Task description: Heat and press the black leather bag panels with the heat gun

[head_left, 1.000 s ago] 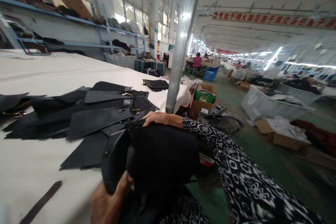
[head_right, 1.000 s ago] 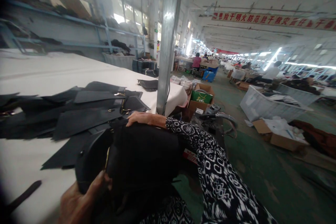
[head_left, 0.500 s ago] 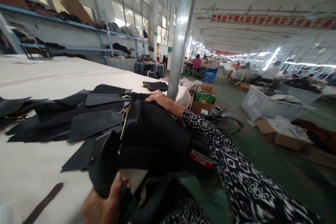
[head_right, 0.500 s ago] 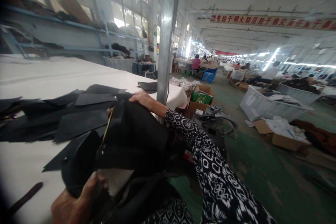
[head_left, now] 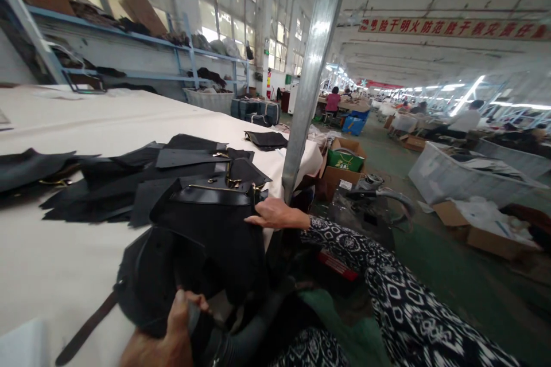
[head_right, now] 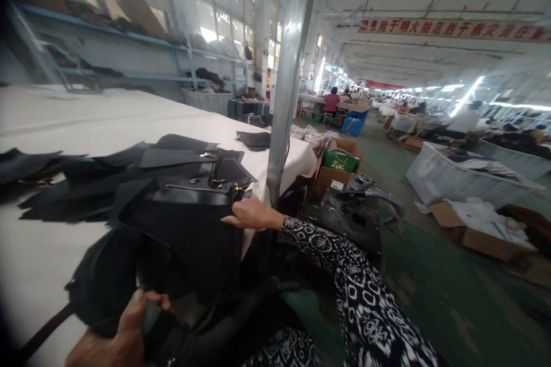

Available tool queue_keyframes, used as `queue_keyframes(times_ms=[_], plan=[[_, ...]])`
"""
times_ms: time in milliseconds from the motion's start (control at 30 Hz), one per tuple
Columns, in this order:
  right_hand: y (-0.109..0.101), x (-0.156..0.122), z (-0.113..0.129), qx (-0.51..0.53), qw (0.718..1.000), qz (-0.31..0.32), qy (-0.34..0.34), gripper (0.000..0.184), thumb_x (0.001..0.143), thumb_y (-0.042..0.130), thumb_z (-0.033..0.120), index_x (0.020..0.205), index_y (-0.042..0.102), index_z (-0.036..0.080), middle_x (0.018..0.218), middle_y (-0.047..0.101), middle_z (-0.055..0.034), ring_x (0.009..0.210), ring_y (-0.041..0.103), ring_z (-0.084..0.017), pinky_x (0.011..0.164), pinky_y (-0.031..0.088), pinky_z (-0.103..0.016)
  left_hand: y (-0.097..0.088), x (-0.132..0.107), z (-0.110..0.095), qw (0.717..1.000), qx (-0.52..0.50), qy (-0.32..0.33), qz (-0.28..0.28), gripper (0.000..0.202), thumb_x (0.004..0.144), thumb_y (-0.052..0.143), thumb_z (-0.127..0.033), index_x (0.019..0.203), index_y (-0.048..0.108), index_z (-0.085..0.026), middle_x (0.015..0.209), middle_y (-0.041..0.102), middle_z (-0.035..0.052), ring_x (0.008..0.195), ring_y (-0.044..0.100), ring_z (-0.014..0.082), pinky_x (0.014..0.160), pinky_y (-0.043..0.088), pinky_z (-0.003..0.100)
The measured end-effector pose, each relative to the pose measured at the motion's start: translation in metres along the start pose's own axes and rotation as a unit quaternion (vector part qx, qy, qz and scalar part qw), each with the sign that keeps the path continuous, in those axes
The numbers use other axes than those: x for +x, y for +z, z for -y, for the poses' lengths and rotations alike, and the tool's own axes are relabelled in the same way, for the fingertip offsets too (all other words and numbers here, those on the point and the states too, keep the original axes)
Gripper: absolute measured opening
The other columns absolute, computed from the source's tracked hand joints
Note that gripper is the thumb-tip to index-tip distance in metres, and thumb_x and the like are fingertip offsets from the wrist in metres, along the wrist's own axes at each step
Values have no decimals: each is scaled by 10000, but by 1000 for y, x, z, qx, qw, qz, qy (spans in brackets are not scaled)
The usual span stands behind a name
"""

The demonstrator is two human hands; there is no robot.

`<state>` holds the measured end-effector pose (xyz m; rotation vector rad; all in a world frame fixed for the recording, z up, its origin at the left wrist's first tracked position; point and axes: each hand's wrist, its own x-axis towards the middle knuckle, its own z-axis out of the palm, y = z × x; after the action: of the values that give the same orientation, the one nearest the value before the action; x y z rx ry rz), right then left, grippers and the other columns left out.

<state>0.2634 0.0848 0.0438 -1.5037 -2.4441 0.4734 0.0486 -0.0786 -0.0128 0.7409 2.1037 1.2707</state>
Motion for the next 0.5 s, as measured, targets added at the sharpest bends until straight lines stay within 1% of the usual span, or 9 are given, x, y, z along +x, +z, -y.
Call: queue_keyframes(times_ms=[67,133,167,200,267,300,367,433,500], plan=[[-12,14,8,-96,992,-76,-13,299,920,665,393,837,653,107,954,688,-201,966,645,-314,818,477,-386,1,-3,-5,1000,-16,-23,12,393,658,659,-606,641,676,-214,628,714,79,687,682,303,589,510,379],[-24,42,21,-185,967,-169,-47,331,957,615,389,1061,642,76,1139,647,-235,1105,594,-338,874,480,-413,2,-5,-10,999,-19,-30,18,381,657,659,-588,643,669,-208,619,707,71,690,685,295,623,519,383],[-29,61,28,-191,961,-186,-78,381,955,616,402,1132,620,65,1185,629,-234,1149,570,-339,903,478,-413,2,-5,-12,999,-25,-33,21,379,656,657,-586,641,666,-207,615,705,66,686,686,290,643,526,387],[-31,82,34,-170,963,-177,-115,426,939,641,410,1176,600,58,1210,621,-225,1167,561,-327,937,471,-404,2,-5,-12,999,-28,-35,26,381,653,655,-588,639,663,-208,615,705,63,685,688,288,662,532,392],[-29,125,44,-77,974,-67,-203,546,864,747,345,1280,544,57,1299,593,-208,1186,562,-277,989,451,-348,1,-2,-11,998,-26,-37,42,386,638,649,-599,622,655,-213,615,706,65,693,692,294,685,539,403],[-25,145,48,-18,975,1,-221,599,817,794,302,1299,532,62,1297,601,-192,1156,579,-253,970,457,-315,1,1,-10,998,-17,-35,44,390,629,643,-607,616,653,-217,612,704,67,700,693,302,688,538,409],[-14,176,53,86,963,138,-216,553,779,807,204,1254,566,54,1152,668,-139,1012,630,-215,861,486,-267,-1,5,-5,999,12,-32,35,412,620,624,-631,612,657,-221,597,697,75,708,689,322,674,525,423],[-4,190,56,126,944,200,-229,402,793,780,192,1148,633,73,983,697,-59,889,639,-173,772,482,-225,-2,6,-1,999,31,-33,24,437,620,613,-651,623,673,-218,590,693,81,716,685,338,661,509,433],[1,190,55,170,929,216,-248,294,797,771,225,1041,671,95,903,692,-7,849,626,-142,741,464,-195,-2,5,0,999,20,-27,13,452,640,612,-661,639,681,-215,599,697,82,728,686,344,662,501,435]])
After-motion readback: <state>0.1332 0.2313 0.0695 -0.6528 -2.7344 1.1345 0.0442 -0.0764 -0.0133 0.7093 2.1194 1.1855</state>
